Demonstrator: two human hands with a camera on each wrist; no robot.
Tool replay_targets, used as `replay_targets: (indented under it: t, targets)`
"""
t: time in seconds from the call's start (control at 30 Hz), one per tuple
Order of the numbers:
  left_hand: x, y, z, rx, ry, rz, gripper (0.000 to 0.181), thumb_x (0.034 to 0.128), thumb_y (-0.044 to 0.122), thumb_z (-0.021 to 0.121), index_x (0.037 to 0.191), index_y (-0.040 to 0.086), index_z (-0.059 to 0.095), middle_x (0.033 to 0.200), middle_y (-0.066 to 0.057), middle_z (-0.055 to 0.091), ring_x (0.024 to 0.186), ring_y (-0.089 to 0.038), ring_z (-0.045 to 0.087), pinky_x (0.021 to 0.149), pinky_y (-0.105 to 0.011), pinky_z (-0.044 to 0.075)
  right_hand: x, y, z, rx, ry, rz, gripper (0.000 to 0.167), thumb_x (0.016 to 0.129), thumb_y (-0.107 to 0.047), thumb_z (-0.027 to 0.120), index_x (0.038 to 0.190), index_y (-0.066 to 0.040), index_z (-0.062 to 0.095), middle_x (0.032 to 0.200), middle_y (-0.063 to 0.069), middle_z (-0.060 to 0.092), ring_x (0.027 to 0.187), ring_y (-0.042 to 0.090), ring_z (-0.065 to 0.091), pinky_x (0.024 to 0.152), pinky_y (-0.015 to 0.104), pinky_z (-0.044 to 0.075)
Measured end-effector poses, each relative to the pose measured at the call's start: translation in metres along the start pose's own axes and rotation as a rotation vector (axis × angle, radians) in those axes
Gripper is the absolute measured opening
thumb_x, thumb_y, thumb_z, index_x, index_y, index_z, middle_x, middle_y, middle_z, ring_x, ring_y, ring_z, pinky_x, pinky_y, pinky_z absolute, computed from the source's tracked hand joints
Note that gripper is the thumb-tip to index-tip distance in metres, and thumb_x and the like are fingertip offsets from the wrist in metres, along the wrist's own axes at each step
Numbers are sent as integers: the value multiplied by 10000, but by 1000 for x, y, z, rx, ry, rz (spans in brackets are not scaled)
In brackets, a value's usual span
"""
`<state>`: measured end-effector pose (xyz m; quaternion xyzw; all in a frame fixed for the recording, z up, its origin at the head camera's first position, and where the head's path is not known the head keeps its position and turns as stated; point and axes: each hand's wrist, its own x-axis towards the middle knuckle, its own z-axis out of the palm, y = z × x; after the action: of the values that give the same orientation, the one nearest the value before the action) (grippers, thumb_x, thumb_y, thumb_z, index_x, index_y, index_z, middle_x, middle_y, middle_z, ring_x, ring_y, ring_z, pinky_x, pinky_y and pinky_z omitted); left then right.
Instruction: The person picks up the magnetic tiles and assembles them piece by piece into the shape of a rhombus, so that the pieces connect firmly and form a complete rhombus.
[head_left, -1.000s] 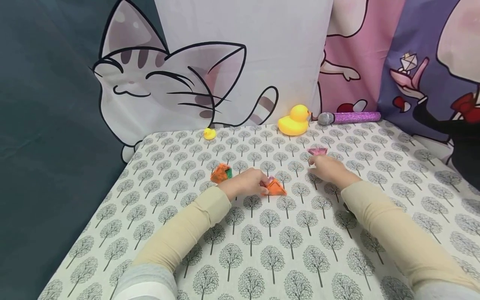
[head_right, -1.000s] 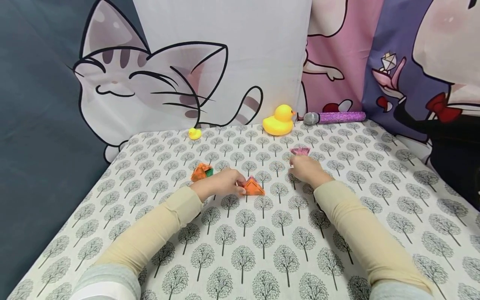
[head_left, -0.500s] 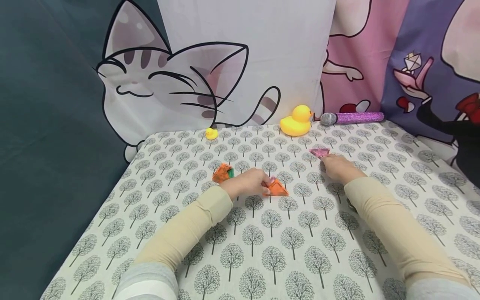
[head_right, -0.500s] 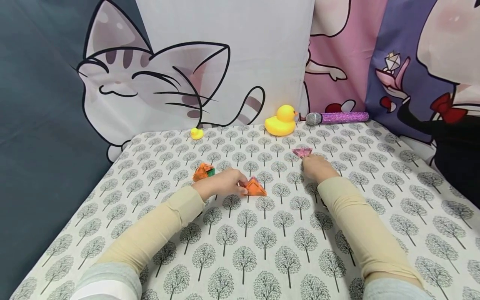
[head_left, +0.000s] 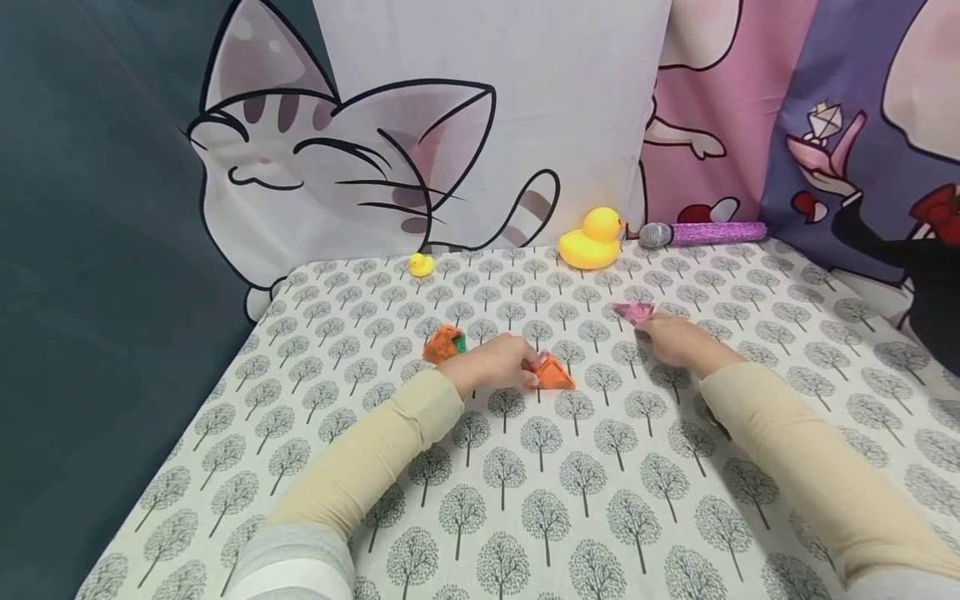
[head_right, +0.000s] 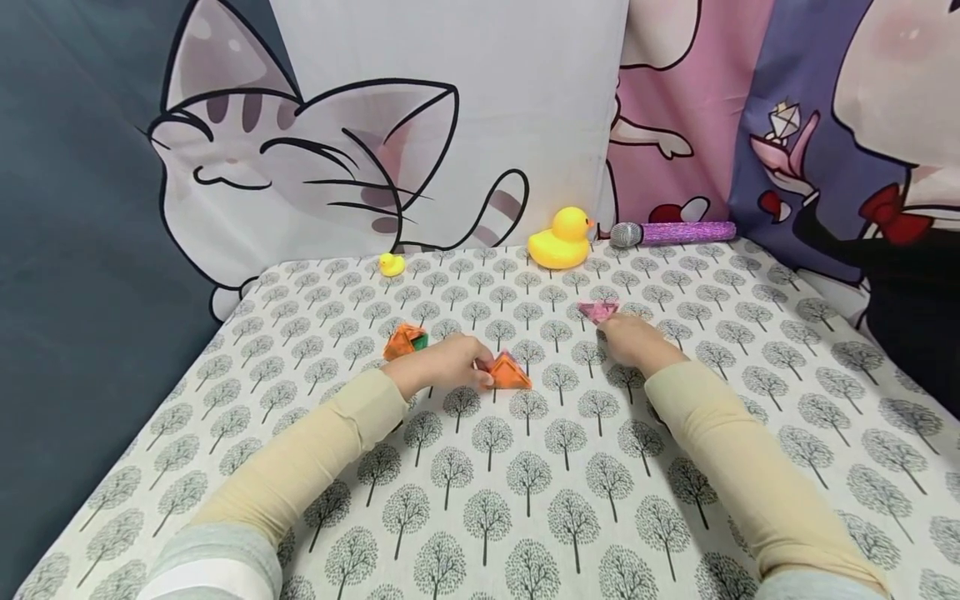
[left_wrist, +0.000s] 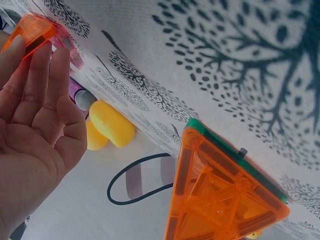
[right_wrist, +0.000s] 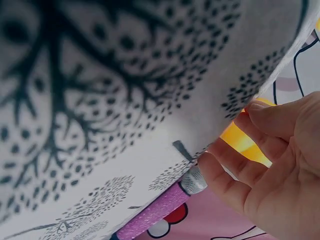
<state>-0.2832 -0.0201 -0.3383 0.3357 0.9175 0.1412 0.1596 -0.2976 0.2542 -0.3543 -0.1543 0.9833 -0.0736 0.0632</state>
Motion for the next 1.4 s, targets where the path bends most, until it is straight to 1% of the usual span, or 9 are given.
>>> replay_targets:
  t: [0.2,0.33,0.43,0.6,0.8,0.97,1.1,1.23,1.4]
  targets:
    - [-2,0,-1,-9,1,-3,39,791,179,636,805,145,647,741,85,570,685,-84,515,656,-208,412,-6,-10,0,-21,48,-91,227,877,-61,462,1062,0,578,1143,264,483,1026,434,449,879,546,311]
    - [-2,1,-1,-18,2,-1,42,790,172,635,813,141,652,738,85,569,681,-83,518,655,-201,413,-11,-17,0,-11,34,-97,366,788,104,439,1128,16,539,1216,269,420,1069,449,407,895,543,292]
    - [-2,1,0,-18,4,3,43,791,169,634,810,136,652,729,81,568,672,-85,516,646,-197,414,-13,-22,2,7,19,-87,470,713,163,431,1154,25,518,1234,270,401,1089,447,388,903,531,290]
    - [-3,1,0,-11,4,2,48,790,176,636,801,132,651,726,80,569,672,-87,512,647,-200,410,-17,-30,5,12,12,-102,477,717,168,415,1157,17,521,1241,263,400,1105,444,375,906,531,284]
    - [-2,0,0,-13,2,5,39,791,164,633,782,129,649,722,71,574,656,-91,507,635,-206,413,-21,-35,8,-11,30,-151,420,763,157,403,1132,11,542,1221,252,428,1101,421,397,908,517,296]
    - [-1,-1,0,-18,1,23,59,794,168,631,749,130,634,711,58,577,638,-94,497,619,-206,414,-24,-38,8,-10,32,-180,403,743,169,444,1090,8,570,1173,240,477,1066,410,435,895,510,320]
    - [-2,-1,0,-32,-4,10,48,793,166,631,753,139,634,722,56,582,640,-93,507,619,-205,418,-27,-41,6,-11,20,-207,368,730,154,501,1058,11,588,1121,239,512,1023,410,468,866,510,352]
    - [-2,0,0,-36,-8,8,51,794,167,629,763,127,633,731,43,586,643,-98,509,622,-207,420,-30,-42,6,-29,21,-225,354,715,126,551,1036,-13,607,1115,223,521,1007,403,482,841,504,379]
    - [-1,0,1,-40,-6,3,45,793,170,628,788,128,642,737,58,583,660,-82,517,639,-198,417,-33,-43,6,-13,14,-235,315,745,103,541,1032,-7,607,1134,235,506,1014,410,476,849,500,374]
